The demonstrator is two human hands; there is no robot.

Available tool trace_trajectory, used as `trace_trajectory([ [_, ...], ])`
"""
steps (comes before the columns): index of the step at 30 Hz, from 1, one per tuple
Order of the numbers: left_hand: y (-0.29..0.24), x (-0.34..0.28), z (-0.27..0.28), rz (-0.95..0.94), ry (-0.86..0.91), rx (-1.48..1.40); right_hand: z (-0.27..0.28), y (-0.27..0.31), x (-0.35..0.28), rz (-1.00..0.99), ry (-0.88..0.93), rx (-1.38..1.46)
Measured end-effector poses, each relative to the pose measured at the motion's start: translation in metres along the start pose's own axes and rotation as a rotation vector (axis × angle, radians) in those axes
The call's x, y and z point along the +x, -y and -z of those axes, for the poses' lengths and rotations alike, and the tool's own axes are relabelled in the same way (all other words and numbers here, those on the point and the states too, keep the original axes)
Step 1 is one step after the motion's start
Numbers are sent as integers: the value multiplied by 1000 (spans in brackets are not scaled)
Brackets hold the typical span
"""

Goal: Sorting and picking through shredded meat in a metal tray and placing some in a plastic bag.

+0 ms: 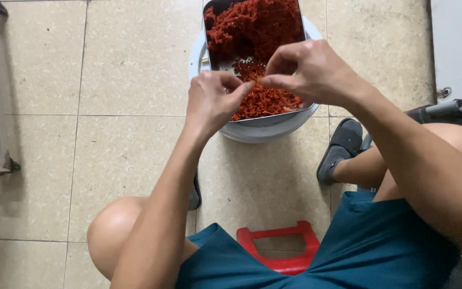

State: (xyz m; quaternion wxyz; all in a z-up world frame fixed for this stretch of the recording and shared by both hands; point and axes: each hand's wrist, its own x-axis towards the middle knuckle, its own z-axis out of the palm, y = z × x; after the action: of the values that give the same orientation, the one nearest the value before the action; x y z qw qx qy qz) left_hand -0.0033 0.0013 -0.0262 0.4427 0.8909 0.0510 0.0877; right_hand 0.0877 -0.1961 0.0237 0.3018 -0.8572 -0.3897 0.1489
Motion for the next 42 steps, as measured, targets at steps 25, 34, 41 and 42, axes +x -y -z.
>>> trace_trajectory([
  [25, 15, 10, -4, 226, 188, 144, -52, -22, 43, 79, 370, -214],
  [34, 18, 11, -10, 169, 124, 138, -20, -28, 29, -94, 167, -177],
  [41, 23, 18, -11, 92, 122, 172, -33, -33, 29, -127, 276, -216],
  [42, 28, 20, -15, 105, 109, 197, -32, -37, 29, -106, 178, -189],
])
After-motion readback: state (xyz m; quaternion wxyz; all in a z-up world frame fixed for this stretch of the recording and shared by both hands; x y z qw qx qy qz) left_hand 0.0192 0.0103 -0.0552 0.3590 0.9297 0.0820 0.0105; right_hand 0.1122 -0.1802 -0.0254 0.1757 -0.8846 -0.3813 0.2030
